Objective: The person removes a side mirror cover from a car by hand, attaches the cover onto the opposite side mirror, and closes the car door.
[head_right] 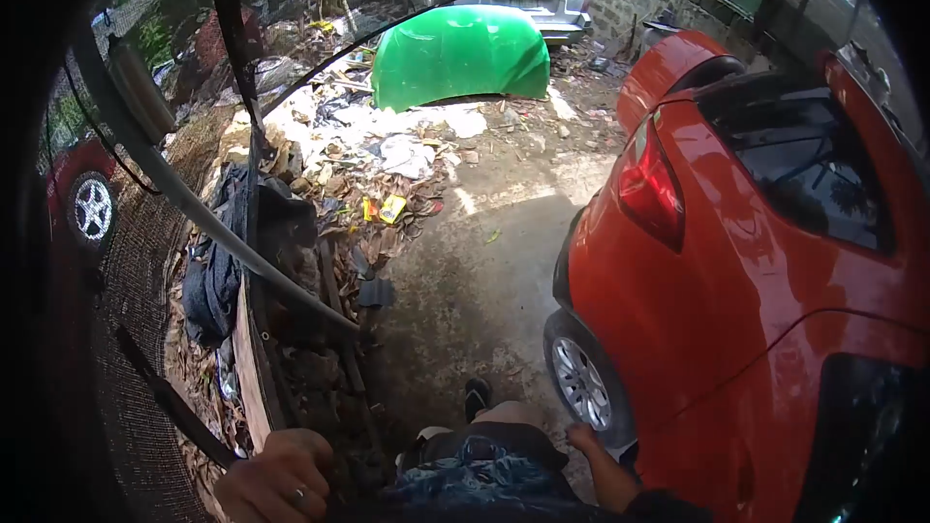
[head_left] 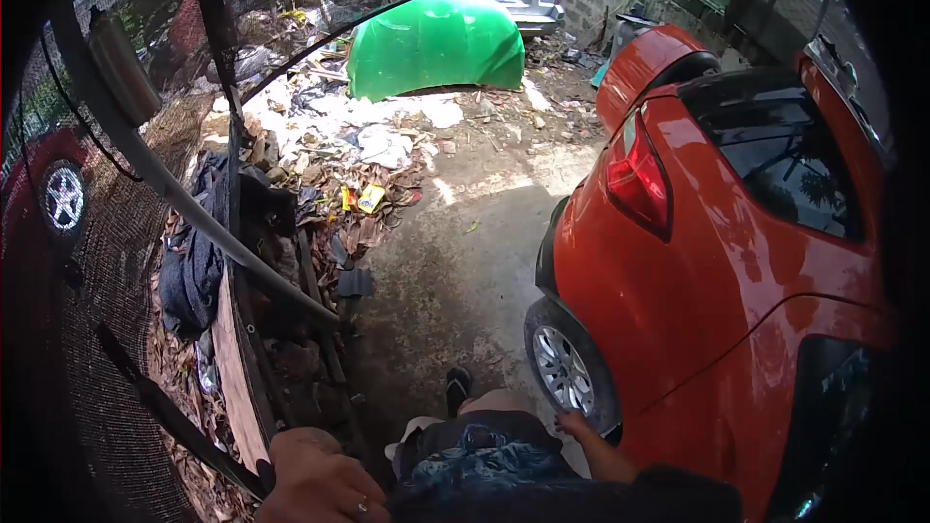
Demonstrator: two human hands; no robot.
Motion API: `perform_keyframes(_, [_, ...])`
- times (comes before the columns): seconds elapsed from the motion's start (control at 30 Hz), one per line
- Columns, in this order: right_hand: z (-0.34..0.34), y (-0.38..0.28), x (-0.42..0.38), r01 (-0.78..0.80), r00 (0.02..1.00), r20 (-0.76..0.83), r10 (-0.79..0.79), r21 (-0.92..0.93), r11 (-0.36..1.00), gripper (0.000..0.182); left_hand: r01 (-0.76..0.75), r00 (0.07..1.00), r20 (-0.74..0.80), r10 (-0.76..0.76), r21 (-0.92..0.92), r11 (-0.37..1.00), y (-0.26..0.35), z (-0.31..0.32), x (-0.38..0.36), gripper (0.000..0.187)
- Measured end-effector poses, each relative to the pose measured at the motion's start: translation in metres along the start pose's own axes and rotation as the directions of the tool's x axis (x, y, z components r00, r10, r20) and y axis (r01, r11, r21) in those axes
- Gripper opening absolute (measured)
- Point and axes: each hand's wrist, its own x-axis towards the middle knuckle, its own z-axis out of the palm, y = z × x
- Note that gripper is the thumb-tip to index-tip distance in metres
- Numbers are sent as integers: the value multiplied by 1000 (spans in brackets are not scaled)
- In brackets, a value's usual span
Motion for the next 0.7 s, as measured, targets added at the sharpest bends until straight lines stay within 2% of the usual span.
perform_keyframes(0.03, [-16,-61,18,338,941,-30,-337,69,939,30,8,999,-46,-7,27,1000,-5,-9,3,36])
perform_keyframes(0.07, [-29,-121,42,479,876,-34,-480,-44,877,32,78,978,-196,-67,44,996,-10,-17,3,31])
perform_keyframes(0.1, [-40,-202,7,567,810,-84,-581,-142,811,32,147,931,-343,-121,49,988,-15,-25,2,29])
perform_keyframes(0.13, [-44,-262,-12,655,749,-113,-653,-28,756,31,140,911,-398,-104,61,988,-24,-37,-1,28])
perform_keyframes(0.2, [-48,-340,-6,753,658,-61,-751,81,653,28,131,863,-500,-73,81,988,-50,-66,14,34])
perform_keyframes(0.23, [-43,-377,-21,788,609,-41,-792,144,598,27,57,845,-535,13,114,992,-66,-78,15,31])
perform_keyframes(0.27, [-37,-406,-24,781,616,7,-788,128,611,27,60,734,-675,74,172,983,-84,-79,31,24])
perform_keyframes(0.3, [-33,-426,-26,817,573,47,-818,48,575,31,68,601,-788,138,222,973,-100,-82,44,22])
perform_keyframes(0.33, [-31,-442,-27,846,532,79,-843,-28,532,35,84,575,-807,132,219,972,-111,-92,40,22])
perform_keyframes(0.37, [-30,-454,-29,833,552,97,-828,-41,551,35,44,604,-791,97,154,987,-122,-103,36,21])
perform_keyframes(0.43, [-24,-483,-28,799,596,221,-772,-261,542,36,-41,680,-733,39,15,999,-142,-133,28,19])
perform_keyframes(0.5, [-20,-488,-1,759,639,176,-749,-307,575,36,-127,787,-616,28,-119,985,-162,-179,24,17])
perform_keyframes(0.53, [-18,-452,89,703,702,89,-706,-247,667,33,-165,850,-526,36,-202,965,-179,-229,24,16])
perform_keyframes(0.57, [-16,-443,92,606,795,40,-605,-83,791,31,-192,892,-450,45,-288,938,-191,-255,24,15])
perform_keyframes(0.6, [-14,-429,94,560,823,-52,-566,-87,824,31,-208,925,-375,55,-381,901,-202,-279,23,15])
perform_keyframes(0.63, [-12,-396,124,405,912,-84,-402,17,914,28,-210,952,-298,71,-467,859,-215,-303,20,14])
perform_keyframes(0.67, [-5,-335,188,205,976,-88,-197,94,974,24,-203,958,-279,72,-476,856,-223,-323,22,14])
perform_keyframes(0.7, [-3,-342,184,232,972,-72,-224,128,964,23,-212,952,-295,77,-459,863,-227,-333,23,15])
